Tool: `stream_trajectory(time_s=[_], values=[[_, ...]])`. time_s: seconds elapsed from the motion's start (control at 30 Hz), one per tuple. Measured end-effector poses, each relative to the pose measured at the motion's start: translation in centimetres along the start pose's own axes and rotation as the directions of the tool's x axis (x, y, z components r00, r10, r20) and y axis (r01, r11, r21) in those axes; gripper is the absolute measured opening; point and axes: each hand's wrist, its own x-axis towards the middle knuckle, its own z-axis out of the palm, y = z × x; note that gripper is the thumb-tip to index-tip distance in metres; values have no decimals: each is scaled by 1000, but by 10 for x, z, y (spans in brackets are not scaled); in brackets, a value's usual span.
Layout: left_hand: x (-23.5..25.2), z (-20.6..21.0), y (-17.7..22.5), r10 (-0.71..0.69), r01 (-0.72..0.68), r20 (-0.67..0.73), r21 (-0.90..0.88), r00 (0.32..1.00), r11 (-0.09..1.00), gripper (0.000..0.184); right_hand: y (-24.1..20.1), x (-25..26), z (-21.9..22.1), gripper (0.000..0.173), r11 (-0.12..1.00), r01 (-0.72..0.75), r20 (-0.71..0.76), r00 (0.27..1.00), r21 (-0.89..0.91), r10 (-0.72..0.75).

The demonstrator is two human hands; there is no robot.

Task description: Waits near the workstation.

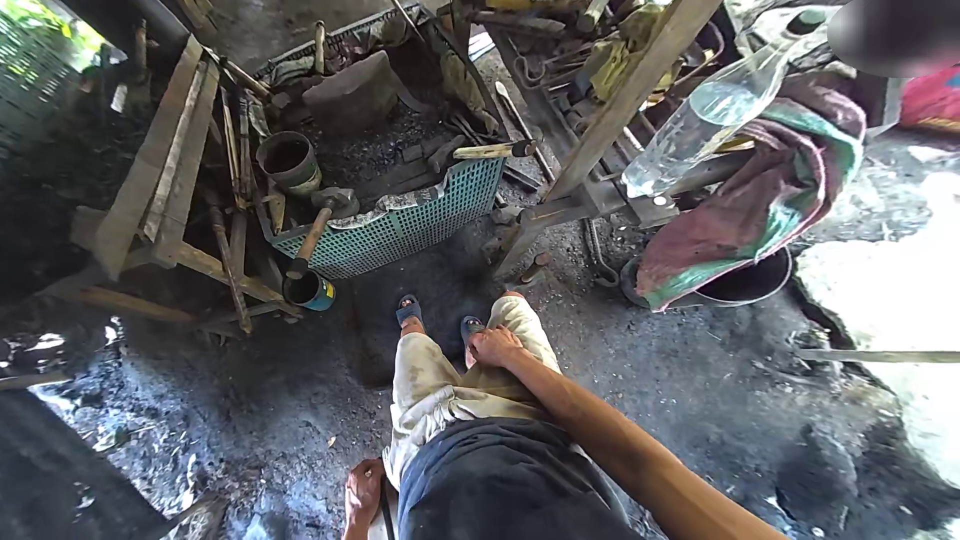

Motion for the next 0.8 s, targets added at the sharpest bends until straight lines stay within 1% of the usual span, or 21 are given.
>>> stream_trajectory(time_s=[0.13, 0.4, 0.47, 0.6, 0.8], values=[[-4, -4, 7, 1, -1, -1, -2, 1000, 1000, 29, 3, 3, 5, 38, 1000, 7, 0, 1000, -18, -7], [-4, -2, 3, -10, 10, -16, -12, 1000, 1000, 30, -8, 6, -1, 38, 999, -8, 17, 1000, -41, 9], [-4, -4, 4, -11, 11, 0, -11, 1000, 1000, 30, -9, 5, -2, 37, 999, -12, 22, 1000, -47, 13], [-6, -7, 7, 6, -6, 23, 9, 1000, 1000, 30, -1, 0, 1, 38, 999, -22, 11, 1000, -27, 22], [-5, -5, 8, 10, -11, 17, 19, 1000, 1000, 30, 3, -4, 4, 38, 999, -32, -4, 999, -22, 32]])
